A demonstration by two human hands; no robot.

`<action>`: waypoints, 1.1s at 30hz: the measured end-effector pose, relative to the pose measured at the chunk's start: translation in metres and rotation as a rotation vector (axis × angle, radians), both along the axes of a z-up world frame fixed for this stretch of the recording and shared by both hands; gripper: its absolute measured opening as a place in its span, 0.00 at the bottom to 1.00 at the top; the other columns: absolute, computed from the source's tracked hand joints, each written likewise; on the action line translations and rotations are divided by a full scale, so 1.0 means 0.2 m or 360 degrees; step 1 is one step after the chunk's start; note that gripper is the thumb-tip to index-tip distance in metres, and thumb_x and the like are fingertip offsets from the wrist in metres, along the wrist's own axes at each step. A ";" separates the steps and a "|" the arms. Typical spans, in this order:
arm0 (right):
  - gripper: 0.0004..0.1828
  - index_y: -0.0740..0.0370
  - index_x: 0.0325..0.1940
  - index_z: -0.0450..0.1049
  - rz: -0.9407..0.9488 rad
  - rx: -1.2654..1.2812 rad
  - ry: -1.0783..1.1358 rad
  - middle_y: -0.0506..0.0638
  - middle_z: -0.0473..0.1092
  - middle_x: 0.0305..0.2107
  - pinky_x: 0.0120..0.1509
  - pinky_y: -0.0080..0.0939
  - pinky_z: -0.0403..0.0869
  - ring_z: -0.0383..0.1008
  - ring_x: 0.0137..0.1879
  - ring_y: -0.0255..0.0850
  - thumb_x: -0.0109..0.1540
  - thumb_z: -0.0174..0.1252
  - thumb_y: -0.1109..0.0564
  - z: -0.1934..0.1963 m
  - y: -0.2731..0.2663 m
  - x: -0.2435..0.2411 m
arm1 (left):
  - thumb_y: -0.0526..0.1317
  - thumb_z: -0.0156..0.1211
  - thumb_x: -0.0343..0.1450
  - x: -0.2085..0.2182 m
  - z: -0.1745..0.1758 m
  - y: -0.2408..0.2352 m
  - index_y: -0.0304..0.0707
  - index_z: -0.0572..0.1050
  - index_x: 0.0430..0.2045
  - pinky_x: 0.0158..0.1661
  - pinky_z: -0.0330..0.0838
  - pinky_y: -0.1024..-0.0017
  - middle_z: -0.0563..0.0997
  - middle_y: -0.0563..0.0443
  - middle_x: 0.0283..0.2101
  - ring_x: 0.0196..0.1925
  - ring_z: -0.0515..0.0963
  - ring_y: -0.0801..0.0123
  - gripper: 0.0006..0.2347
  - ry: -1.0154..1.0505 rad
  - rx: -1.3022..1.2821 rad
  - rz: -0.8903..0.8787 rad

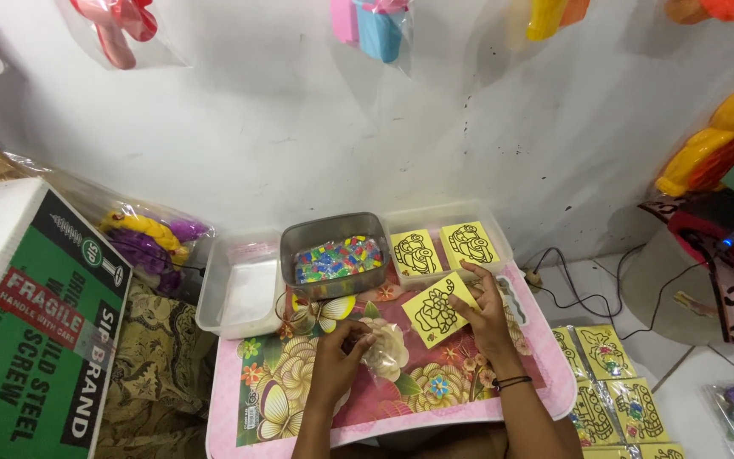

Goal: The person sits on the floor and packs small plastic beads into clear plastic bags. They place a yellow card with a black line drawing into each bag, seal it, and set it aside. The person repeats this process with different card designs, including a fish and a bunch of grapes.

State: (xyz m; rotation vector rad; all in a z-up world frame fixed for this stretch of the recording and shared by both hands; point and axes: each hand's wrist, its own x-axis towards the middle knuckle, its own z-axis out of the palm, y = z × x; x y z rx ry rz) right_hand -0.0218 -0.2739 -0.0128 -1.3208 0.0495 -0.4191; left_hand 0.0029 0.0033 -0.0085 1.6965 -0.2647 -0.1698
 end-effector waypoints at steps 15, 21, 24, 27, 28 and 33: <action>0.57 0.53 0.79 0.49 0.0182 -0.0072 0.0171 0.68 0.79 0.40 0.39 0.36 0.77 0.80 0.38 0.47 0.50 0.64 0.76 0.04 0.02 -0.01 | 0.33 0.68 0.67 0.04 -0.07 0.02 0.37 0.83 0.40 0.31 0.71 0.76 0.81 0.56 0.24 0.26 0.76 0.76 0.09 -0.0128 -0.0047 -0.0005; 0.26 0.64 0.55 0.62 0.0297 -0.0123 0.0094 0.64 0.80 0.33 0.36 0.34 0.79 0.81 0.32 0.44 0.56 0.63 0.73 -0.11 -0.06 0.02 | 0.37 0.70 0.64 0.04 -0.08 0.03 0.36 0.84 0.42 0.28 0.62 0.78 0.82 0.56 0.27 0.24 0.69 0.78 0.13 -0.0108 -0.0164 -0.0186; 0.16 0.66 0.47 0.67 0.0306 -0.0181 0.0096 0.60 0.79 0.29 0.33 0.31 0.79 0.79 0.29 0.40 0.59 0.63 0.69 -0.17 -0.10 0.03 | 0.37 0.73 0.63 0.03 -0.03 0.03 0.38 0.85 0.44 0.29 0.65 0.77 0.82 0.55 0.28 0.25 0.71 0.76 0.15 -0.0103 -0.0109 -0.0230; 0.11 0.67 0.44 0.74 0.0313 -0.0224 0.0097 0.59 0.81 0.36 0.44 0.36 0.83 0.82 0.36 0.42 0.58 0.64 0.68 -0.12 -0.07 0.02 | 0.32 0.72 0.63 0.03 -0.07 0.03 0.36 0.85 0.43 0.29 0.64 0.77 0.82 0.56 0.28 0.25 0.69 0.77 0.14 -0.0040 -0.0134 -0.0237; 0.11 0.67 0.44 0.74 0.0319 -0.0224 0.0097 0.59 0.81 0.36 0.44 0.36 0.83 0.82 0.36 0.42 0.58 0.64 0.68 -0.15 -0.08 0.02 | 0.32 0.72 0.63 0.04 -0.09 0.03 0.36 0.85 0.43 0.29 0.64 0.77 0.82 0.56 0.28 0.25 0.69 0.77 0.14 -0.0039 -0.0135 -0.0231; 0.09 0.70 0.41 0.81 0.0246 -0.0427 0.0147 0.56 0.80 0.30 0.38 0.32 0.77 0.78 0.31 0.38 0.57 0.66 0.66 -0.13 -0.07 0.01 | 0.30 0.69 0.65 0.05 -0.08 0.03 0.31 0.85 0.38 0.32 0.70 0.78 0.86 0.52 0.29 0.28 0.77 0.76 0.09 0.0002 -0.0195 -0.0228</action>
